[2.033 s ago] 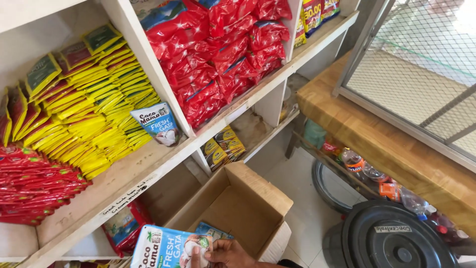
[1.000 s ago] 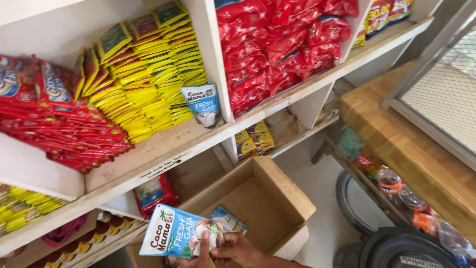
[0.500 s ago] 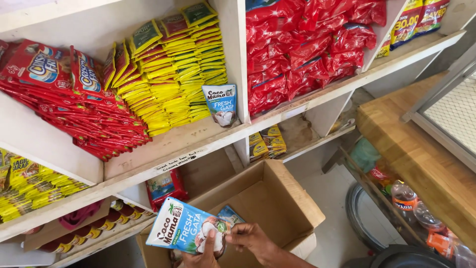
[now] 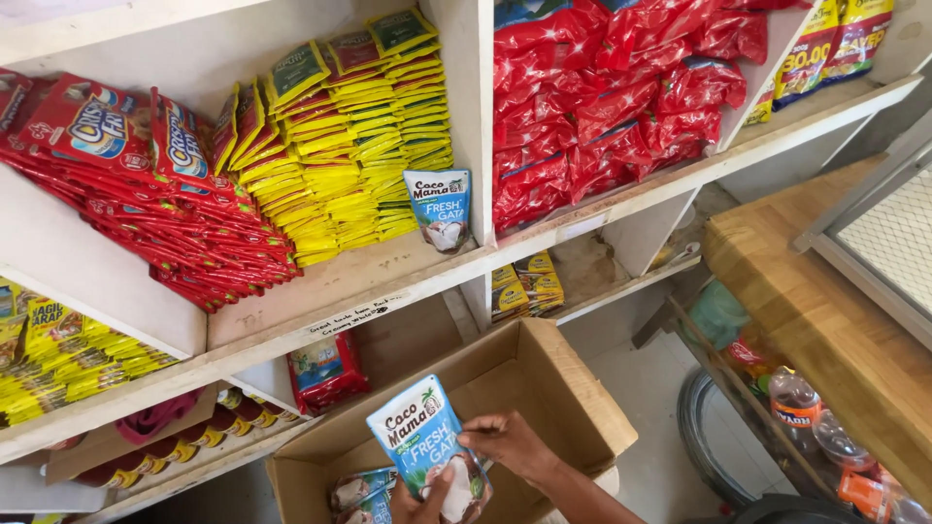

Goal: The person stocks grocery shelves with small pouches of coconut milk from a cardboard box.

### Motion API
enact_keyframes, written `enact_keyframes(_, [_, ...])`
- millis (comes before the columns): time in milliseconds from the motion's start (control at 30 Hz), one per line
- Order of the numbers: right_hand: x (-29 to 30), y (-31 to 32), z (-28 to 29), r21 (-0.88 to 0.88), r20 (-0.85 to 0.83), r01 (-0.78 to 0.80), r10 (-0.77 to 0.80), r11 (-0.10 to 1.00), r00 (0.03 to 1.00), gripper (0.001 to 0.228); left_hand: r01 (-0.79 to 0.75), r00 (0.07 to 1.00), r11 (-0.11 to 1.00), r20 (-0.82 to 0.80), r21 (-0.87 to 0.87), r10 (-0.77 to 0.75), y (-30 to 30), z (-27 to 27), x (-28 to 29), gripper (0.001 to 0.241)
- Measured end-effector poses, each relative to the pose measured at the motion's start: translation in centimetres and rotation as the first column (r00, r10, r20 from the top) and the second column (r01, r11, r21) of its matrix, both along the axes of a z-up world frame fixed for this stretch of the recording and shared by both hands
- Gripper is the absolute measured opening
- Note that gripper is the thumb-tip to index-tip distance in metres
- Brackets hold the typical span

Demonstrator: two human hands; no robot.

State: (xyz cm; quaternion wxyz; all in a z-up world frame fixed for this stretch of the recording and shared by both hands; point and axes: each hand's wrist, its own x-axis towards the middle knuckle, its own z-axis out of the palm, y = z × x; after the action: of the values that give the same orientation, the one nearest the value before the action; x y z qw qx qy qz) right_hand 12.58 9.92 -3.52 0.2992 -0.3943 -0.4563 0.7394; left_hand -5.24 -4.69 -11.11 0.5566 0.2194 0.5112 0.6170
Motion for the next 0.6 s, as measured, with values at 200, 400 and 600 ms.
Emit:
enact_keyframes(200, [0.3,0.0,0.5,-0.032,0.089,-0.033,0.036,0.999,0.995,0.022,0.03,0.98,0.997,0.2,-0.071,-0.015,4.8,1.2,-2.0,0.061])
enact_keyframes(400, [-0.5,-0.1,1.3,-0.148,0.089,-0.06,0.074,0.987,0.993,0.02,-0.039,0.952,0.998,0.303,-0.048,0.052,5.4,-2.4,-2.5,0.056])
enact_keyframes(600, [-0.7,0.1,-0.3,-0.095,0.109,0.015,-0.005,0.995,0.994,0.02,-0.14,0.937,0.979,0.3,-0.148,0.18,5.7,-5.5,-4.2,0.04])
